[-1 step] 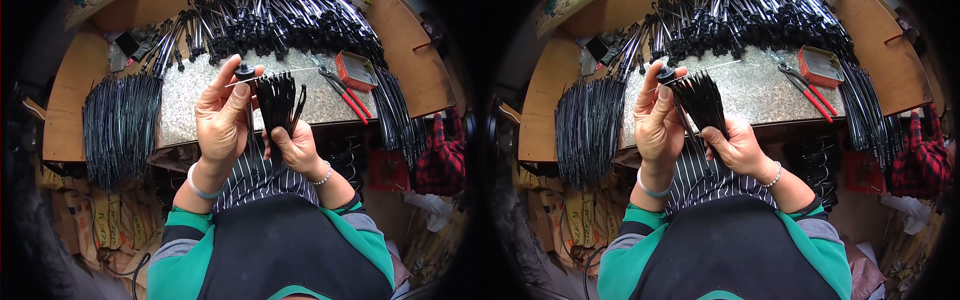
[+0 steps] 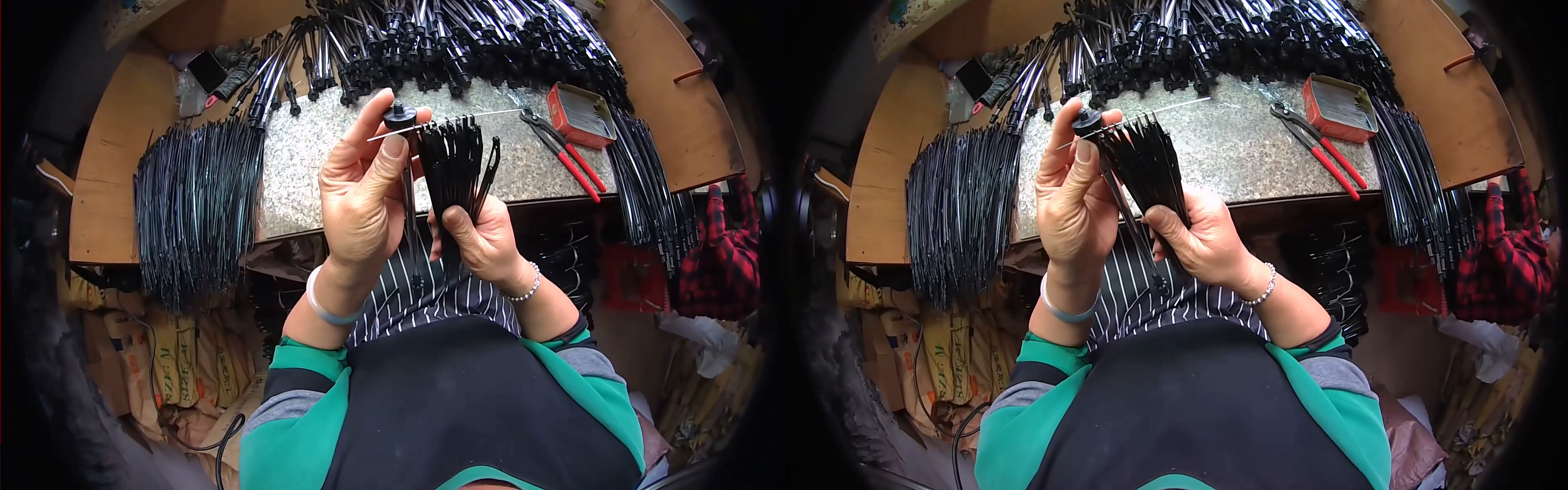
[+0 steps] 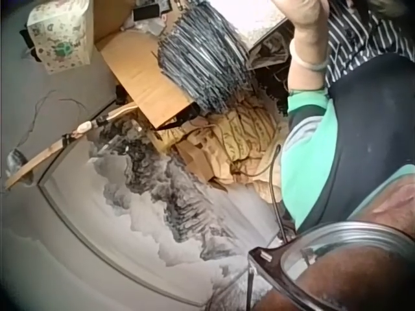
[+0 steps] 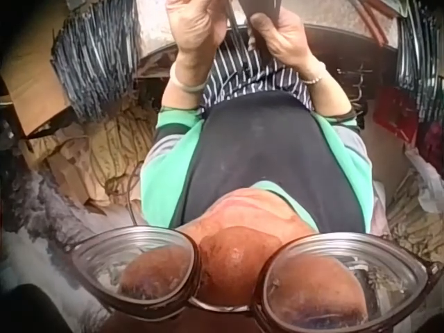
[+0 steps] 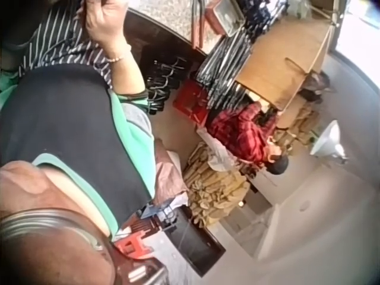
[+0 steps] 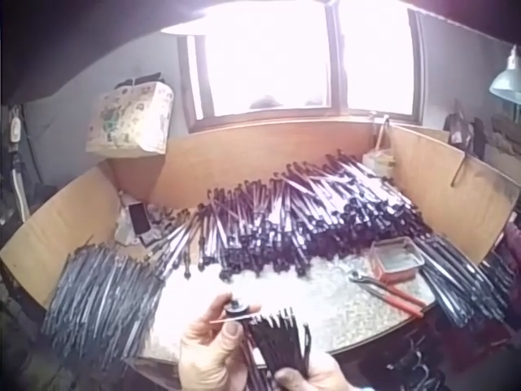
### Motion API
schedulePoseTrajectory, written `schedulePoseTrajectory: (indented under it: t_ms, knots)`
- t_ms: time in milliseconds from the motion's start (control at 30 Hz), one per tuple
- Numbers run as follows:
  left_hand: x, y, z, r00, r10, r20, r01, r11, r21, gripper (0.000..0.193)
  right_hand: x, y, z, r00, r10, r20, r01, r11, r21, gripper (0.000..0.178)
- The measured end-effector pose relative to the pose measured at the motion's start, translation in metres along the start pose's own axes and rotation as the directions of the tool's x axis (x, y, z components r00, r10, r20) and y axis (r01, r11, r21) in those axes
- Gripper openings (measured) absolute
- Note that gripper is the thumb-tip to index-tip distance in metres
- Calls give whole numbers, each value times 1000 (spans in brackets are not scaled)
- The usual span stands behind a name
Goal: Assembling a component by inserting black wires into a hub and securing them with pliers.
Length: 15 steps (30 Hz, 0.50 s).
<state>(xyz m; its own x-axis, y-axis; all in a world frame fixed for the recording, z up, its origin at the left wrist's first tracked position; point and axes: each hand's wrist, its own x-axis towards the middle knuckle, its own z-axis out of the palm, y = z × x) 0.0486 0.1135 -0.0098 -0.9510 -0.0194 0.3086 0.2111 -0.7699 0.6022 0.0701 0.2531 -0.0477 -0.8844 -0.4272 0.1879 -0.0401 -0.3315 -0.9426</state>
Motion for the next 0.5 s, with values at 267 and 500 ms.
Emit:
schedulePoseTrajectory:
  t_ms: [267,500]
  knots:
    - [0,-4,1,999,19,-33,-19,1000,2,35,2,0,1,998,46,-34,-44,998,38,33]
    - [-2,-11,2,993,54,-105,-56,998,-14,32,5,9,4,996,-5,-86,-4,995,-100,31]
